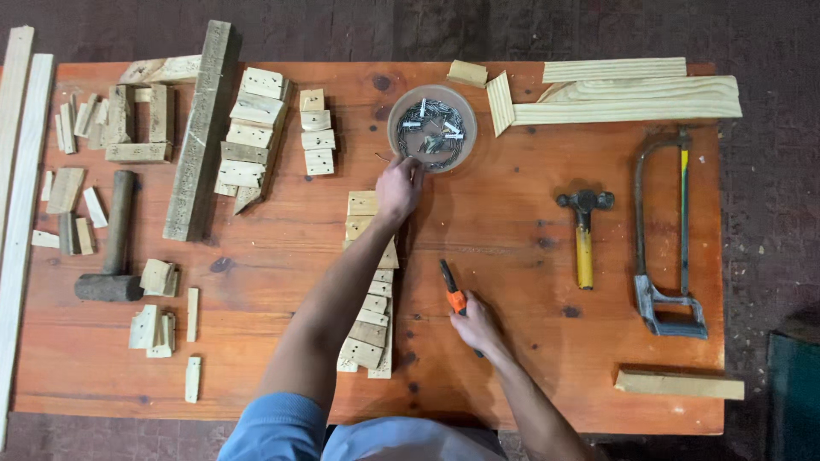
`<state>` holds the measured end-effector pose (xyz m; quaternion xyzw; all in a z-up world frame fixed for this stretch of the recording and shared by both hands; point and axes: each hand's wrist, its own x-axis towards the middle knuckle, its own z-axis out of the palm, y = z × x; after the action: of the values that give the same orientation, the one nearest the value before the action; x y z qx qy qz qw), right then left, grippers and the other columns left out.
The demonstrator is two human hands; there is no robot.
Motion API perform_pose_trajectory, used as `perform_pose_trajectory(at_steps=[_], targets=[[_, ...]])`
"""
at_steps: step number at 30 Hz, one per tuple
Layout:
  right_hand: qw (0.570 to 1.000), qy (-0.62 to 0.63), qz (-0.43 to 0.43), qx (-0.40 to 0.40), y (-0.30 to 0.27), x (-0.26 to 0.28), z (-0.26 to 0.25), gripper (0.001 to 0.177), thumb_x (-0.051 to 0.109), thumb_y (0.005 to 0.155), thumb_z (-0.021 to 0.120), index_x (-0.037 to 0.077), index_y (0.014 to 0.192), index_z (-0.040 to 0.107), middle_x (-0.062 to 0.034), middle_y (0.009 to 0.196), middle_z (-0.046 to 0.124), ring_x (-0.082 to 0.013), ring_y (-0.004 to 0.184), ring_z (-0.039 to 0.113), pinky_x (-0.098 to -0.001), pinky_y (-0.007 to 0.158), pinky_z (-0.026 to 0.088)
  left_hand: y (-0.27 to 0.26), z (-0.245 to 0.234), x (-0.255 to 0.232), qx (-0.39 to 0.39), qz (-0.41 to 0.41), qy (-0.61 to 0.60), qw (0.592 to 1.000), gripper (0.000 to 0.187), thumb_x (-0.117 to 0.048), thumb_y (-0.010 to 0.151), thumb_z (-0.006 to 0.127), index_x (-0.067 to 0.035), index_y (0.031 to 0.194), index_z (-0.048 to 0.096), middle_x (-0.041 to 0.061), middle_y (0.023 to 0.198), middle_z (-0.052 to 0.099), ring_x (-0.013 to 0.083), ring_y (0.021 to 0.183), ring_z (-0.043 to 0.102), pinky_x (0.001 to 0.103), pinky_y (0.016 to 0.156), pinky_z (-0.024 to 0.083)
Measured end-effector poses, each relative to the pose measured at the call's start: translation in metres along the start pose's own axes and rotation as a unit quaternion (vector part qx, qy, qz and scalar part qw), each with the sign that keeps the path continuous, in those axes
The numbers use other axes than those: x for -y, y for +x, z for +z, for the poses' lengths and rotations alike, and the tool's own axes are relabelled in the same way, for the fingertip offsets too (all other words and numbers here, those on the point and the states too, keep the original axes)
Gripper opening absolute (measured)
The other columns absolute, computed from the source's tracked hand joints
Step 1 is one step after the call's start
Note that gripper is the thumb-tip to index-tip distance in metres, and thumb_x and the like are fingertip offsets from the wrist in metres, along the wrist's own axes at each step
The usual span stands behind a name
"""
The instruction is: The person uses pliers to pull nails out of small wooden blocks arranged on a workbench. The person repeatedly picks up nails from the wood and places them into a nearby container.
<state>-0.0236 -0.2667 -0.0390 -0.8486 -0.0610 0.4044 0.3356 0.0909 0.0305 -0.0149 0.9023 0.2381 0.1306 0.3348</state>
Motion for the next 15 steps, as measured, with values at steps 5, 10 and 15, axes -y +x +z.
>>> perform_pose_trajectory(at_steps=[5,10,15], targets=[[1.0,0.007,-0.006,0.003,-0.005,0.017,-0.02,0.032,0.024,0.079,0.069,0.011,0.108,0.067,-0.0203,0.095,0.072,-0.0383,0.097,0.07,-0.047,0.081,0.053,0.018,0.027,0.023,0.03,-0.046,0.079,0.995,0.02,-0.04,0.096,0.063,-0.023,0.09,0.074,0.006,0.09,0.068,0.0384,0.083,0.074,0.053,0.075,0.061],[1.0,-0.005,-0.014,0.004,0.001,0.017,-0.032,0.029,0.026,0.081,0.069,0.01,0.105,0.066,-0.0209,0.094,0.072,-0.0378,0.097,0.071,-0.0466,0.08,0.054,0.006,0.024,0.026,0.039,-0.044,0.065,0.996,0.024,-0.043,0.098,0.062,-0.023,0.095,0.075,0.005,0.098,0.071,0.037,0.089,0.075,0.052,0.077,0.062],[0.999,0.025,-0.021,0.032,-0.003,0.023,-0.035,0.021,0.016,0.075,0.066,0.013,0.095,0.069,-0.0166,0.088,0.071,-0.0341,0.093,0.071,-0.0423,0.08,0.054,-0.043,-0.019,0.013,-0.073,0.023,-0.102,0.992,0.016,-0.025,0.093,0.073,-0.015,0.104,0.079,0.012,0.075,0.063,0.0387,0.078,0.07,0.045,0.07,0.056]])
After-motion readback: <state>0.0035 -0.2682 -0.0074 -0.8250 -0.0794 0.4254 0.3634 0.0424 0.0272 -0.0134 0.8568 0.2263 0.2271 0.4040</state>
